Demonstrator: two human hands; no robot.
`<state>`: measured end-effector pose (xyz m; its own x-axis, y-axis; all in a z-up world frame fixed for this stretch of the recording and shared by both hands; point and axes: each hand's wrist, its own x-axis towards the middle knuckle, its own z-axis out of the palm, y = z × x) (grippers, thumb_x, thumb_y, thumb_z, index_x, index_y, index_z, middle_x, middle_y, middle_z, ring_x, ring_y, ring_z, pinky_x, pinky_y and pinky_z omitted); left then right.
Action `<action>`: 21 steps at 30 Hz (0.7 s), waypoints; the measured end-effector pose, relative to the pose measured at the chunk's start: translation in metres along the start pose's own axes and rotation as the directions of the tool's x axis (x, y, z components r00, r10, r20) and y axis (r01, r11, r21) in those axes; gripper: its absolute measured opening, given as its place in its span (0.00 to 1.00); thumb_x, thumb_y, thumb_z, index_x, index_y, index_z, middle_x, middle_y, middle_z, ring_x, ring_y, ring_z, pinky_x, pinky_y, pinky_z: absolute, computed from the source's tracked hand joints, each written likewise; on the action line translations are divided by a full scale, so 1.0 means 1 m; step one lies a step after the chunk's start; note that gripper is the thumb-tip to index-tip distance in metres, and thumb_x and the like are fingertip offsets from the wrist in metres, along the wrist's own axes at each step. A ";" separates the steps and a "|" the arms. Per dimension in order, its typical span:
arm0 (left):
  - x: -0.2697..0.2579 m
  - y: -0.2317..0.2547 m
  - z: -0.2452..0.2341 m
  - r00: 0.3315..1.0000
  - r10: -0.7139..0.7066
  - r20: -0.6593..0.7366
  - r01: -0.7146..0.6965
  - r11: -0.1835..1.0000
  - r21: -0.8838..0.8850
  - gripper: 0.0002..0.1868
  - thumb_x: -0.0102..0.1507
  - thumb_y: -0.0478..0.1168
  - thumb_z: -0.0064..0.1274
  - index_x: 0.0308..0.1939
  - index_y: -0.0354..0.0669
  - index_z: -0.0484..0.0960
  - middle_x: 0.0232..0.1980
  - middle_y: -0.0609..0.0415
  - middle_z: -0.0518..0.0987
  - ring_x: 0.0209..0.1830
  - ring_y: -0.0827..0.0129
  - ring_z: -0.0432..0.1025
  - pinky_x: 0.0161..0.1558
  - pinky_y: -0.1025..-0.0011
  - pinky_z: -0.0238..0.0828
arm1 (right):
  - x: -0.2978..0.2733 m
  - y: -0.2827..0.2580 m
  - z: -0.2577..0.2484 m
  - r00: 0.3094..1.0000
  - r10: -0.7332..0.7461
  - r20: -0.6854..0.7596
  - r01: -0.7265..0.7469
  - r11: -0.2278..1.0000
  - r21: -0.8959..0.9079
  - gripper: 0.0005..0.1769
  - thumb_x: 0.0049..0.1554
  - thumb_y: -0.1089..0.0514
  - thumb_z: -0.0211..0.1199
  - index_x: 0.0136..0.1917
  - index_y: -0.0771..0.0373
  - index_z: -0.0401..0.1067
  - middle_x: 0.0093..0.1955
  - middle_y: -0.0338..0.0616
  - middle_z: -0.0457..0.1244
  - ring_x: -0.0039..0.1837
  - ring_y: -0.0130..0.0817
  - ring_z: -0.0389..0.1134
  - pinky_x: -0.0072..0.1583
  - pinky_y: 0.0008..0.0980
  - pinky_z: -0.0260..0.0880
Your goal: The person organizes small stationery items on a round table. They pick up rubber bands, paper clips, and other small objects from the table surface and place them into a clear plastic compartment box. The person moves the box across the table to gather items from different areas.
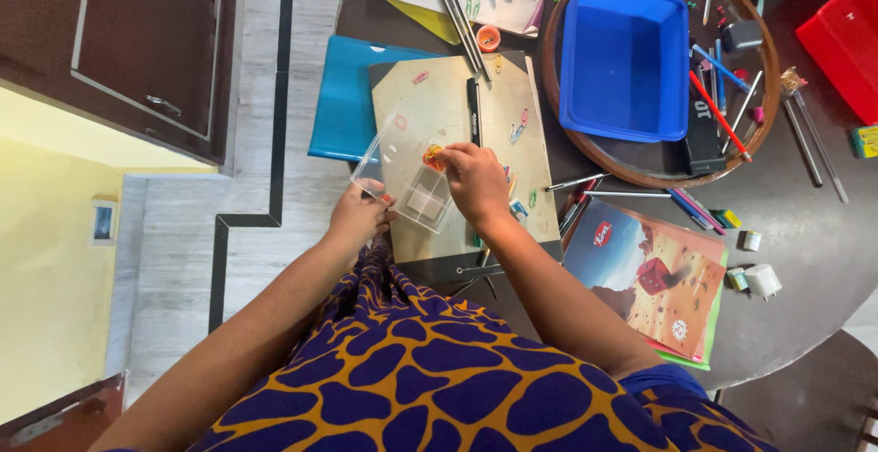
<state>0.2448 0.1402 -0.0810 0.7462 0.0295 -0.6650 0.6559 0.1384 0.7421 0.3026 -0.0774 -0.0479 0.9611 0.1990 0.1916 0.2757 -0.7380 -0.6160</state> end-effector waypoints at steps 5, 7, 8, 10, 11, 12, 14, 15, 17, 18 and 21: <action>0.001 -0.002 -0.001 1.000 -0.001 -0.001 0.001 1.000 -0.001 0.16 0.68 0.37 0.47 0.59 0.50 0.64 0.53 0.52 0.79 0.49 0.65 0.77 0.50 0.65 0.73 | -0.003 0.012 -0.003 0.998 -0.067 0.013 0.066 0.995 0.069 0.18 0.58 0.62 0.62 0.62 0.56 0.78 0.61 0.48 0.65 0.60 0.50 0.64 0.62 0.42 0.65; 0.000 -0.002 -0.002 1.000 0.000 0.001 0.000 1.000 -0.016 0.16 0.68 0.37 0.47 0.59 0.50 0.64 0.54 0.52 0.79 0.49 0.64 0.78 0.52 0.63 0.74 | -0.007 0.015 -0.006 0.996 -0.094 0.011 0.093 0.993 0.078 0.21 0.58 0.63 0.62 0.65 0.58 0.76 0.61 0.51 0.63 0.60 0.51 0.63 0.62 0.43 0.63; 0.000 -0.001 -0.002 1.000 0.011 0.007 -0.011 0.999 -0.036 0.16 0.68 0.37 0.47 0.59 0.50 0.64 0.54 0.52 0.79 0.49 0.63 0.77 0.52 0.63 0.74 | -0.008 0.017 -0.008 0.996 -0.090 0.011 0.088 0.992 0.095 0.22 0.58 0.63 0.62 0.66 0.58 0.75 0.61 0.51 0.63 0.59 0.50 0.63 0.62 0.42 0.63; -0.001 -0.001 0.000 1.000 0.013 0.004 -0.013 0.999 -0.043 0.16 0.68 0.37 0.48 0.59 0.50 0.64 0.53 0.52 0.79 0.50 0.63 0.77 0.52 0.63 0.74 | -0.009 0.024 -0.013 0.997 -0.082 0.012 0.079 0.988 0.130 0.23 0.58 0.63 0.61 0.67 0.58 0.74 0.61 0.51 0.63 0.58 0.49 0.62 0.62 0.41 0.64; -0.002 -0.001 0.000 1.000 0.005 -0.006 -0.005 1.000 -0.029 0.16 0.68 0.38 0.48 0.58 0.50 0.65 0.53 0.52 0.79 0.50 0.64 0.77 0.52 0.63 0.73 | -0.011 0.029 -0.017 0.999 -0.039 -0.006 0.040 0.993 0.107 0.22 0.58 0.61 0.62 0.65 0.57 0.75 0.59 0.50 0.63 0.58 0.48 0.63 0.62 0.41 0.64; -0.002 0.001 0.000 1.000 0.000 -0.018 0.000 1.000 -0.014 0.16 0.68 0.39 0.49 0.58 0.50 0.65 0.53 0.52 0.79 0.51 0.64 0.77 0.53 0.64 0.73 | -0.011 0.037 -0.023 1.000 -0.001 -0.027 0.003 0.996 0.087 0.20 0.58 0.60 0.63 0.64 0.56 0.76 0.57 0.50 0.64 0.58 0.48 0.64 0.62 0.40 0.64; -0.003 0.002 0.000 1.000 0.013 -0.008 -0.013 1.000 0.008 0.16 0.68 0.39 0.49 0.58 0.50 0.65 0.53 0.52 0.80 0.51 0.65 0.78 0.53 0.64 0.74 | -0.013 0.056 -0.039 0.996 0.079 -0.039 -0.079 0.997 0.011 0.15 0.59 0.57 0.65 0.59 0.55 0.79 0.52 0.47 0.67 0.56 0.46 0.66 0.61 0.40 0.65; -0.004 0.002 -0.001 1.000 0.018 -0.003 -0.018 1.000 0.019 0.16 0.68 0.38 0.49 0.58 0.49 0.66 0.53 0.52 0.80 0.51 0.65 0.78 0.53 0.65 0.74 | -0.016 0.067 -0.049 0.992 0.121 -0.031 -0.123 0.991 -0.048 0.12 0.59 0.55 0.66 0.56 0.53 0.80 0.50 0.45 0.69 0.55 0.45 0.67 0.60 0.41 0.66; -0.006 0.001 -0.001 1.000 0.025 0.002 -0.025 1.000 0.015 0.15 0.68 0.38 0.48 0.58 0.49 0.65 0.54 0.53 0.80 0.51 0.65 0.78 0.52 0.64 0.73 | -0.025 0.088 -0.067 0.978 0.207 0.015 -0.204 0.972 -0.114 0.12 0.58 0.53 0.68 0.55 0.54 0.80 0.51 0.47 0.70 0.52 0.46 0.70 0.57 0.42 0.69; -0.006 0.001 -0.001 1.000 0.028 0.007 -0.028 0.999 0.014 0.15 0.68 0.38 0.48 0.58 0.49 0.65 0.54 0.53 0.80 0.51 0.65 0.77 0.52 0.64 0.73 | -0.030 0.097 -0.075 0.959 0.272 0.084 -0.261 0.957 -0.125 0.14 0.57 0.53 0.68 0.56 0.54 0.79 0.51 0.46 0.70 0.53 0.45 0.71 0.57 0.42 0.69; -0.007 -0.001 0.000 0.999 0.051 0.007 -0.051 0.999 -0.001 0.15 0.68 0.37 0.48 0.58 0.49 0.66 0.54 0.52 0.80 0.50 0.64 0.77 0.51 0.64 0.72 | -0.038 0.109 -0.088 0.882 0.405 0.242 -0.371 0.912 -0.172 0.19 0.53 0.51 0.70 0.58 0.54 0.78 0.50 0.44 0.71 0.54 0.44 0.72 0.56 0.42 0.70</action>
<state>0.2388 0.1395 -0.0776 0.7797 0.0292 -0.6255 0.6167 0.1374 0.7751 0.2950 -0.2225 -0.0550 0.9636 0.0331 -0.2652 -0.1086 -0.8583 -0.5016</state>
